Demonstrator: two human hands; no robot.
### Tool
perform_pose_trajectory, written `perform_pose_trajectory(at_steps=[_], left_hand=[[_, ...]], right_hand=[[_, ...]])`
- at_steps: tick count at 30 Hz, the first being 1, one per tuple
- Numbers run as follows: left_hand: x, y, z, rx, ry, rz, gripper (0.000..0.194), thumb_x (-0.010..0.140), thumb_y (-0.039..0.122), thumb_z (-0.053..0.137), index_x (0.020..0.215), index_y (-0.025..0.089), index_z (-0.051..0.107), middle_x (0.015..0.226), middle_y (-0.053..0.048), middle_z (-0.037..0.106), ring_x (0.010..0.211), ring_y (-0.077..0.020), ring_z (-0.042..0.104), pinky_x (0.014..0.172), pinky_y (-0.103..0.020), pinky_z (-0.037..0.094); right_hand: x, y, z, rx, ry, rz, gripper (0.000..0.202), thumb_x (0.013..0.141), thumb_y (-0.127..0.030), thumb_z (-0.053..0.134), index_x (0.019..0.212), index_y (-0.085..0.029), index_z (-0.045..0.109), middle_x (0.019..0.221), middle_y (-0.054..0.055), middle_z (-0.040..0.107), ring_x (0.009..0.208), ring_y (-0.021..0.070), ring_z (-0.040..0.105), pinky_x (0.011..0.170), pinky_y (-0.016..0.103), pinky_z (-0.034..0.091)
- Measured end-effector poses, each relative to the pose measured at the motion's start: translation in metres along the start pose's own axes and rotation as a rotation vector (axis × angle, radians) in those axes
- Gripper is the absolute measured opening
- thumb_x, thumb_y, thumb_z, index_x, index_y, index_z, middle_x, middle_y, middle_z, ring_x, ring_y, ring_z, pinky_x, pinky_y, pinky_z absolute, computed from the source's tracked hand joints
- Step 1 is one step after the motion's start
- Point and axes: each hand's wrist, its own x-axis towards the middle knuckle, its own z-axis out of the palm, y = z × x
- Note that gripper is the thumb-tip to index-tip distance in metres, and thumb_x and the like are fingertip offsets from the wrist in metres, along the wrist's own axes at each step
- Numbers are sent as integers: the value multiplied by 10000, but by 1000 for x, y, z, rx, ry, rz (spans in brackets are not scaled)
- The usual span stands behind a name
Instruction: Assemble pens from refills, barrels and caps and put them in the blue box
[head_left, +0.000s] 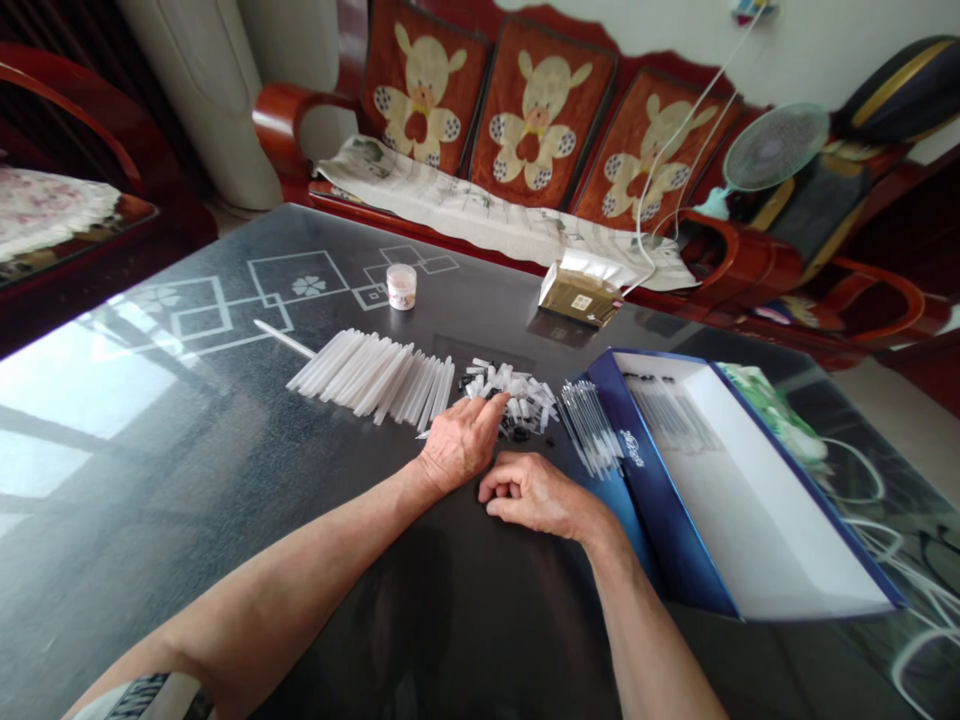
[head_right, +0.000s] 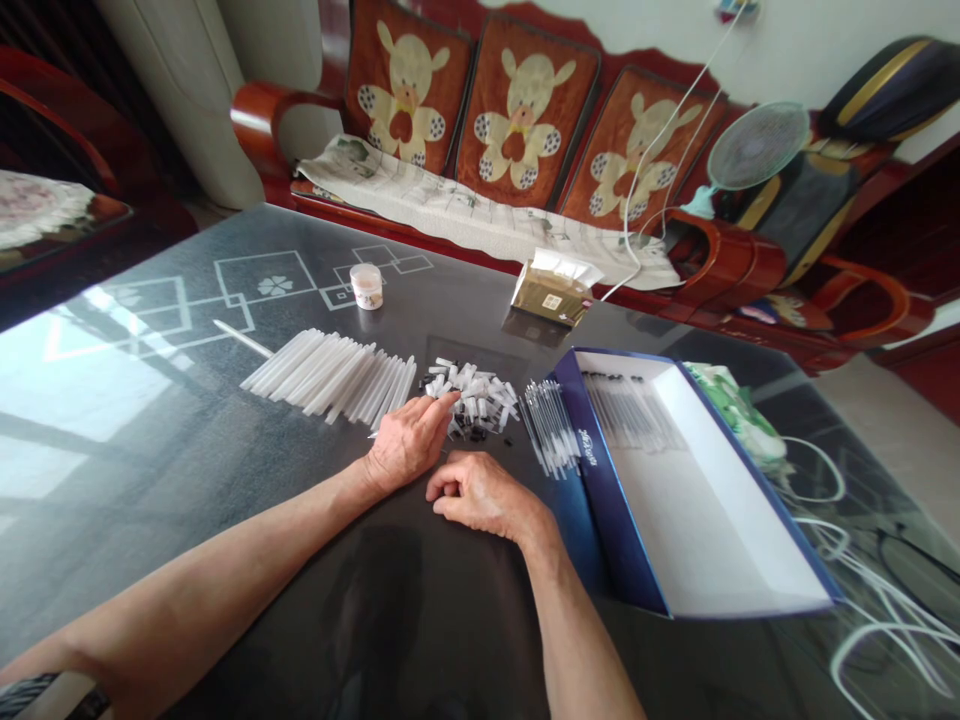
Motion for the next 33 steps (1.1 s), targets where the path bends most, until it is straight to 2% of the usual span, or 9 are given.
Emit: perform_pose_trajectory(at_steps=[3,7,11,15,19,22,25,33], left_hand=[[0,0,0,-44,23,0,253,962,216,386,1139,140,550,807,-50,628,757,-169,612,690,-265,496],[-1,-1,1,-84,32,-4,235,963,229,386,1107,145,553,813,-56,634,765,-166,619,720,-271,505],[-1,-1,1,-114,42,4,236,965,231,385,1115,141,545,811,-58,627,772,-171,618,722,-276,509],[-1,0,-1,-136,29,18,246,972,240,378,1134,143,535,823,-60,627,787,-172,623,736,-278,514],[-2,1,-1,-147,1,35,251,968,247,378,1137,158,540,818,-55,623,786,-168,626,736,-274,517],[-2,2,0,-139,-9,50,260,967,251,377,1140,156,546,800,-54,623,758,-165,620,717,-271,518],[-2,2,1,-130,-16,57,264,966,250,376,1141,154,549,793,-55,626,749,-168,618,703,-275,520],[-3,1,1,-136,-85,64,243,949,256,409,1125,174,555,817,-49,616,755,-183,621,678,-281,523]], right_hand=[[-1,-3,-4,47,-5,36,162,695,-83,626,747,-210,713,725,-15,623,611,101,520,546,208,400],[-2,-1,-15,373,56,132,92,787,-215,652,868,-204,693,723,-22,626,630,98,535,586,215,430],[2,13,-18,751,333,124,192,792,-289,687,962,-202,698,767,-11,643,615,81,544,577,208,457],[12,24,-13,976,629,146,248,695,-292,781,912,-203,704,847,17,698,722,111,635,581,197,503],[19,27,-7,986,714,172,277,652,-296,811,888,-204,699,892,21,718,762,132,672,596,214,541],[21,27,-4,954,743,168,259,648,-289,817,868,-212,705,802,-8,702,716,117,658,569,202,534],[21,28,-1,926,740,175,251,651,-290,821,866,-218,715,757,-10,692,696,123,649,566,217,539],[20,39,3,793,706,150,230,697,-325,798,904,-244,736,843,5,720,753,138,670,633,242,564]])
